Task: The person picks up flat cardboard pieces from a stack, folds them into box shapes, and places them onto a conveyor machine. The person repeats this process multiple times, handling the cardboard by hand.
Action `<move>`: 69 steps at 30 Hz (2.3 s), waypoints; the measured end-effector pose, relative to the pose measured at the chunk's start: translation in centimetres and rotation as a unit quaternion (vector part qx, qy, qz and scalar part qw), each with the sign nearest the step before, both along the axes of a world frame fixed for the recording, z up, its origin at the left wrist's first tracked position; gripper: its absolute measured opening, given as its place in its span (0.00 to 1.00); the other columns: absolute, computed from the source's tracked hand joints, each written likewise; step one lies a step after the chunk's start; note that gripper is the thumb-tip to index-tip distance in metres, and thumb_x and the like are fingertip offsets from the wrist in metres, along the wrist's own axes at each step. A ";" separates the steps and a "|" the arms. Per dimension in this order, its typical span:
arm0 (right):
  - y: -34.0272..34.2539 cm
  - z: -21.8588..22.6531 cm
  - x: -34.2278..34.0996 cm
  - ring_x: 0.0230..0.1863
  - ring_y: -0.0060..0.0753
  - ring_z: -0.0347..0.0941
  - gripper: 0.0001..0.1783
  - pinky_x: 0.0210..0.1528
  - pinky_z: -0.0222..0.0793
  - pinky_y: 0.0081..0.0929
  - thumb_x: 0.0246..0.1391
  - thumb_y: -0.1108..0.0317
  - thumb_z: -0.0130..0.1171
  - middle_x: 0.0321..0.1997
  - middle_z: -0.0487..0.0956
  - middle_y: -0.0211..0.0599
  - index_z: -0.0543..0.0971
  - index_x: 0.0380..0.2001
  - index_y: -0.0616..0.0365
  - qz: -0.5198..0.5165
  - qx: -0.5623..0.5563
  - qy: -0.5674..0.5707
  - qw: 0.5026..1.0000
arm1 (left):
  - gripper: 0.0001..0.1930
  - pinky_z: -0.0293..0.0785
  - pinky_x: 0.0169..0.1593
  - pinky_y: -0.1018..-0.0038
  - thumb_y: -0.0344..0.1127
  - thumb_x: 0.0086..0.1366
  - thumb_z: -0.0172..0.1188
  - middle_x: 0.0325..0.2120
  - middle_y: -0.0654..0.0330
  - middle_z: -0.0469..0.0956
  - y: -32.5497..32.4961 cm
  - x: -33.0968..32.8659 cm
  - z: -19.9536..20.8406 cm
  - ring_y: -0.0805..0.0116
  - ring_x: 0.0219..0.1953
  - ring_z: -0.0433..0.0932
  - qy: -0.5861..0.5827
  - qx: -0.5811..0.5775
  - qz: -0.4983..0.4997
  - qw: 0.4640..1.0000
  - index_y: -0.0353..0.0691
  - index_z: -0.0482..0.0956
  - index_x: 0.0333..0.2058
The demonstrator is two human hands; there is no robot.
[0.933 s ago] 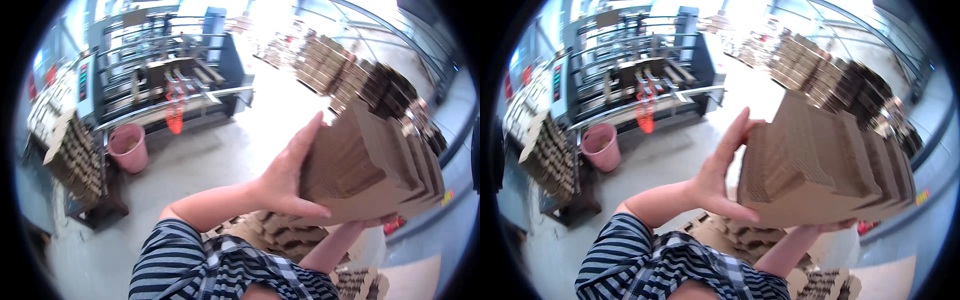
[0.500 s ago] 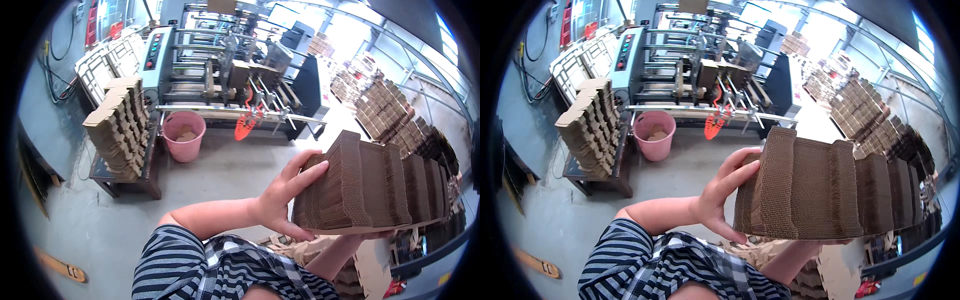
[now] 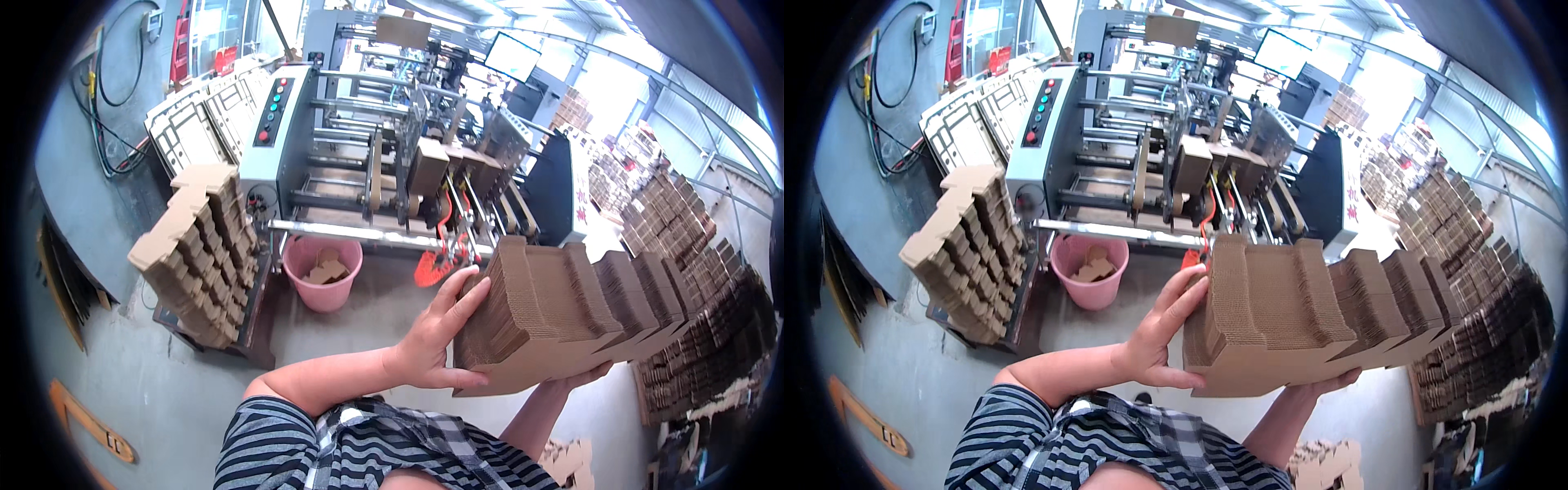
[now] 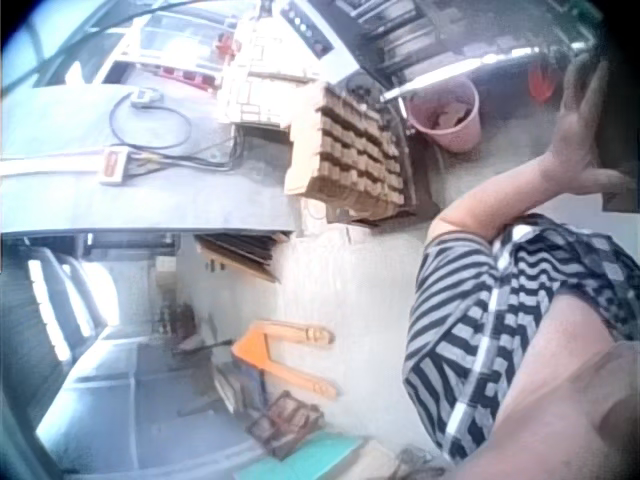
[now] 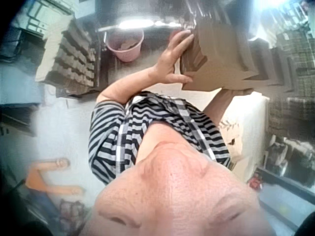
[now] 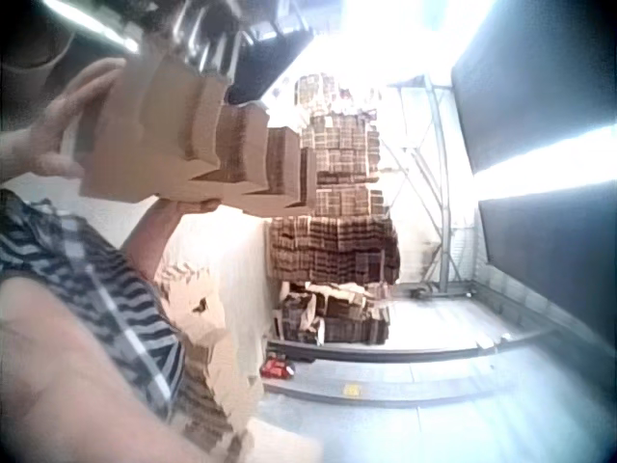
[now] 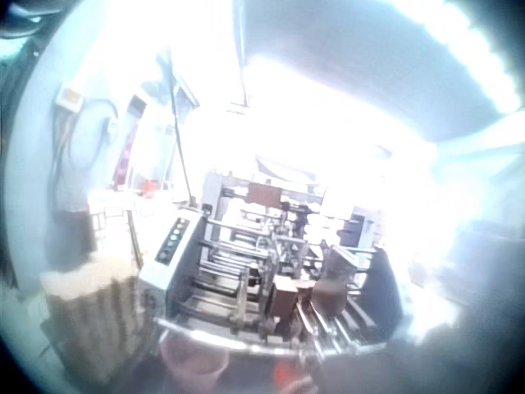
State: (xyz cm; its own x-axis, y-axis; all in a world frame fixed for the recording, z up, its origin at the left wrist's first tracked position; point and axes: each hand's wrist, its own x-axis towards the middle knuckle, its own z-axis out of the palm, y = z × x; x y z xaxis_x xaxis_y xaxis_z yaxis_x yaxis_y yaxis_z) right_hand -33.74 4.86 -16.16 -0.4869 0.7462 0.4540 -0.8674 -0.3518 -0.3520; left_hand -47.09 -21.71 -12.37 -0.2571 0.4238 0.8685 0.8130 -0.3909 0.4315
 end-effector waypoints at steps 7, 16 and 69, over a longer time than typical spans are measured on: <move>8.2 -2.9 -13.1 0.62 0.49 0.64 0.38 0.62 0.64 0.51 0.52 0.47 0.55 0.61 0.69 0.42 0.64 0.61 0.57 0.144 0.006 0.053 0.988 | 0.57 0.52 0.65 0.61 0.51 0.44 0.73 0.63 0.43 0.50 5.9 -11.7 0.1 0.48 0.65 0.54 -0.080 -0.090 0.028 0.992 0.33 0.49 0.66; 9.2 -5.5 -26.7 0.58 0.44 0.69 0.32 0.58 0.68 0.44 0.53 0.53 0.57 0.59 0.71 0.40 0.67 0.58 0.57 0.150 -0.003 -0.065 0.987 | 0.53 0.56 0.65 0.63 0.50 0.48 0.71 0.62 0.50 0.53 6.3 -24.3 -5.4 0.56 0.64 0.57 -0.265 -0.092 -0.021 0.960 0.39 0.50 0.67; 26.2 11.2 -78.9 0.54 0.51 0.69 0.28 0.60 0.57 0.60 0.39 0.55 0.67 0.51 0.76 0.38 0.75 0.47 0.50 0.128 -0.136 -0.330 0.925 | 0.44 0.63 0.60 0.67 0.28 0.55 0.65 0.64 0.49 0.56 7.0 -56.0 -12.8 0.54 0.63 0.62 -0.585 -0.295 -0.095 0.749 0.38 0.49 0.67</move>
State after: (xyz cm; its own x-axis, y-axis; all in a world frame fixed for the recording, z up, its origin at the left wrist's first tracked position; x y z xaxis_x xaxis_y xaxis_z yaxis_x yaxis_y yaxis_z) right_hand -112.61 31.06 -4.94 -0.7674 0.6112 -0.1939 -0.3706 -0.6695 -0.6437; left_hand -103.06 -14.74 -25.13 -0.5825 0.7707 -0.2582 -0.3038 0.0883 0.9486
